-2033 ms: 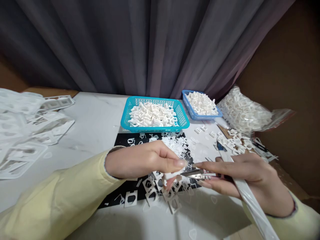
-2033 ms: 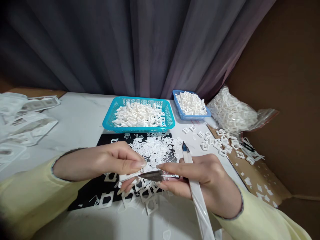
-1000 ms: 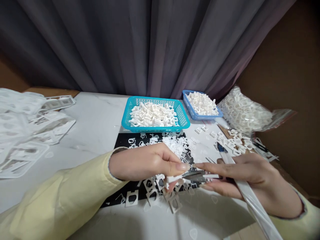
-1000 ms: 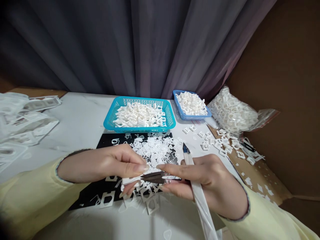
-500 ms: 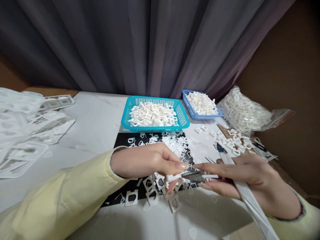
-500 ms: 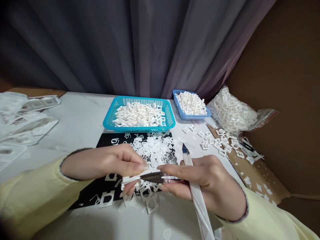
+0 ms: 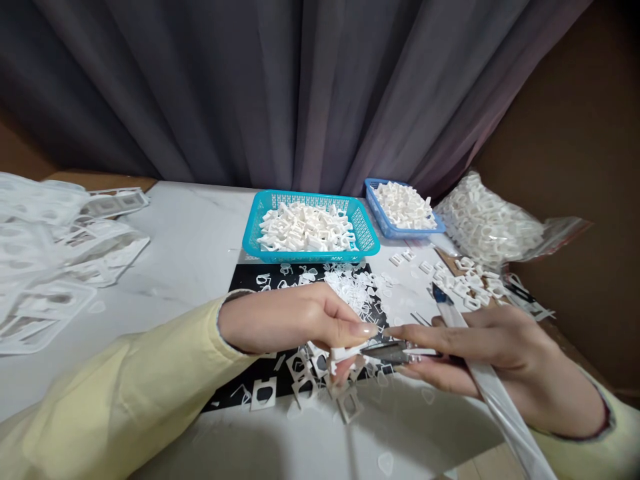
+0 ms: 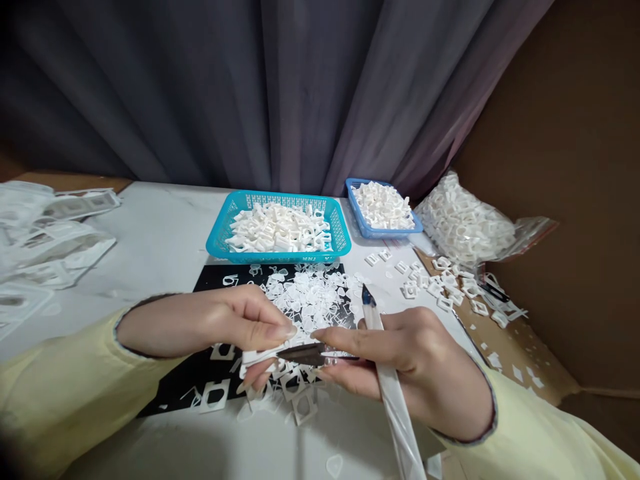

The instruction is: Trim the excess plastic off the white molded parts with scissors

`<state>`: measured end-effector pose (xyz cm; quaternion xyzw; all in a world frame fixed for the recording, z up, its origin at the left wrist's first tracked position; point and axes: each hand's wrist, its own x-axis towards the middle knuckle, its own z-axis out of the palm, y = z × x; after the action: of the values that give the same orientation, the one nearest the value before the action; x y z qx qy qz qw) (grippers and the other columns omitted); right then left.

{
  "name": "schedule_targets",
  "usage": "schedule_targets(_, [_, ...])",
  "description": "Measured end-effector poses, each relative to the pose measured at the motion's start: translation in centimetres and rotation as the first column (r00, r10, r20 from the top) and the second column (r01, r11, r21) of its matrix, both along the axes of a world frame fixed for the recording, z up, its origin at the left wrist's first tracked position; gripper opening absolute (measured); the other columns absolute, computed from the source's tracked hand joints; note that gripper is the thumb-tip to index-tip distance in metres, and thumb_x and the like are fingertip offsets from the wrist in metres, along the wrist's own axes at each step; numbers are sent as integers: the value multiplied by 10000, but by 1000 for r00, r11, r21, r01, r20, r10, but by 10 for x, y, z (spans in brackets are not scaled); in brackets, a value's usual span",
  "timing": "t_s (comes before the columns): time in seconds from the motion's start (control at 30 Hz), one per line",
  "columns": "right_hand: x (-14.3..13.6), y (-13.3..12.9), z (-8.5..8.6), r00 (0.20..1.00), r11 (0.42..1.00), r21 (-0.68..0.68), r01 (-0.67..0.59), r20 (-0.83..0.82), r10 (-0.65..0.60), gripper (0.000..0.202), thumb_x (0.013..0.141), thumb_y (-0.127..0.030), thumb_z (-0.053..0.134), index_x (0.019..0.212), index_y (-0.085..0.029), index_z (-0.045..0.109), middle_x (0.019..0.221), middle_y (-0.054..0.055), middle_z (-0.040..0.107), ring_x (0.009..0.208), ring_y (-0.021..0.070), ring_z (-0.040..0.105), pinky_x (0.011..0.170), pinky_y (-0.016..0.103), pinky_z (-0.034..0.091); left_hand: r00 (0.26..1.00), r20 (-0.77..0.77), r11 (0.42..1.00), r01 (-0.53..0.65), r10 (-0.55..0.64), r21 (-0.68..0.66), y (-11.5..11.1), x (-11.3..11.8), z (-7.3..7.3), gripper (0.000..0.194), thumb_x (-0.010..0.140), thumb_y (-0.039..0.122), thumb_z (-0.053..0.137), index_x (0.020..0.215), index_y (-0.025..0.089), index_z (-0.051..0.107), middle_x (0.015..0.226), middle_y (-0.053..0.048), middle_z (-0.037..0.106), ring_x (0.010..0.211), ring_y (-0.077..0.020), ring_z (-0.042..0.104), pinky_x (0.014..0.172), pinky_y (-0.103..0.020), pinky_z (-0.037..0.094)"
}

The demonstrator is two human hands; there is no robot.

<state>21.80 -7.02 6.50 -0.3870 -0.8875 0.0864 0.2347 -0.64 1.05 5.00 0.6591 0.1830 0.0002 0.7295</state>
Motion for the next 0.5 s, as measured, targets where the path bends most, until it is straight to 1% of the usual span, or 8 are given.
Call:
schedule_targets(0.07, [0,1,0,1000,1000,5,-2,-3,2,223,802,-278,651,1012,-210,684,446,-54,519,338,65,405,354,201,352,1000,-1,1000,12,-12,10,1,0,0,431,864,420,458,609,128,647,612,-56,632,624,-165,531,640,-295,372])
schedule_targets(0.27, [-1,3,1,999,1000,2,-19,32,18,248,822,-277,629,1063,-228,655,456,-58,505,351,64,399,363,192,339,1000,2,1000,14,-14,3,1,0,0,432,866,420,451,611,126,637,601,-54,616,620,-164,517,636,-295,367])
schedule_targets(0.5, [-3,2,1,1000,1000,-5,-11,11,11,203,826,-262,625,1012,-201,677,450,-53,504,349,59,390,365,202,329,1000,-7,1000,21,-21,-20,1,0,-1,377,856,363,470,607,126,624,594,-47,618,611,-157,511,634,-285,375])
